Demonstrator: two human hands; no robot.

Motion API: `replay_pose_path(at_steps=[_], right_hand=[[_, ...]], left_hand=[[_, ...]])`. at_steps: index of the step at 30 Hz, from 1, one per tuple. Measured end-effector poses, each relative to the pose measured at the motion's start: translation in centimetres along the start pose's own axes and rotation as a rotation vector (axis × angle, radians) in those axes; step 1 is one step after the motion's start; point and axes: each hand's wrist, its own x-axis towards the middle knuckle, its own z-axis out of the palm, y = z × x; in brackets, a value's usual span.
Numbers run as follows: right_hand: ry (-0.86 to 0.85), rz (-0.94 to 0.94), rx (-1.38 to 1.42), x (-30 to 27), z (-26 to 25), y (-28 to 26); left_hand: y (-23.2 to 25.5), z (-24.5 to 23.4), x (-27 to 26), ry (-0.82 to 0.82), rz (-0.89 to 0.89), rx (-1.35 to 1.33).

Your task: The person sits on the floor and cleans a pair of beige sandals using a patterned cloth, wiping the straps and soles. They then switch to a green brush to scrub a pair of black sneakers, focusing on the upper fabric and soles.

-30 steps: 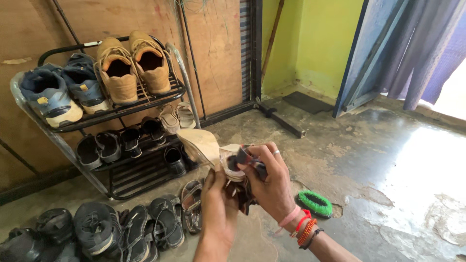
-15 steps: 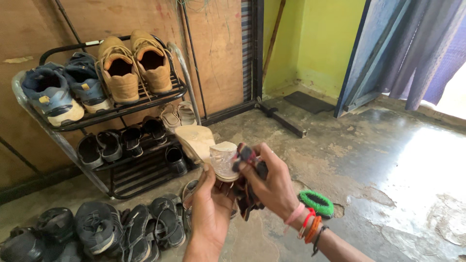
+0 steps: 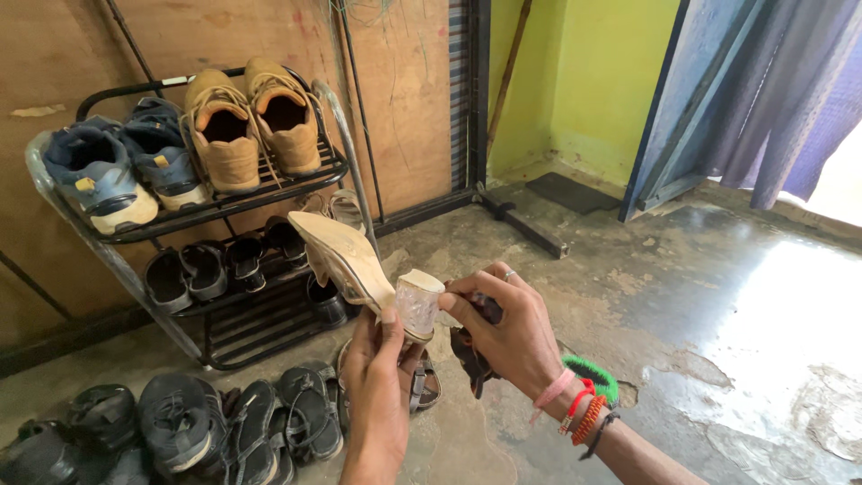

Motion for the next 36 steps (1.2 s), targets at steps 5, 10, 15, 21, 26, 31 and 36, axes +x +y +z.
replay_pose_path(at_steps=[5, 10, 15, 21, 26, 31, 36], right_hand=[[0.037, -0.174, -0.002, -0.4, 0.5, 1.3], [0.16, -0.052, -0.019, 1.3, -0.1, 4.2], [0.027, 0.112, -0.255, 1.6, -0.5, 6.9], [-0.448, 0.096, -0.424, 1.1, 1.6, 8.3], [-0.532, 0.047, -0.101, -1.0, 4.7, 4.0], [-0.362, 0.122, 0.132, 0.4, 10.1, 4.3], [-0.262, 0.245, 0.414, 2.7, 15.8, 8.0]], left_hand=[[-0.1, -0.3, 0.3, 0.021, -0.003, 0.099], [-0.2, -1.7, 0.4, 0.059, -0.022, 0.149], [-0.2, -2.6, 0.8, 0.16, -0.026, 0.209], [-0.5, -3.0, 1.8, 0.263, -0.031, 0.283], [-1.1, -3.7, 3.1, 0.345, -0.07, 0.443], [-2.6, -5.8, 5.8, 0.353, 0.224, 0.861], [-2.8, -7.5, 10.0, 0.346, 0.341, 0.971]])
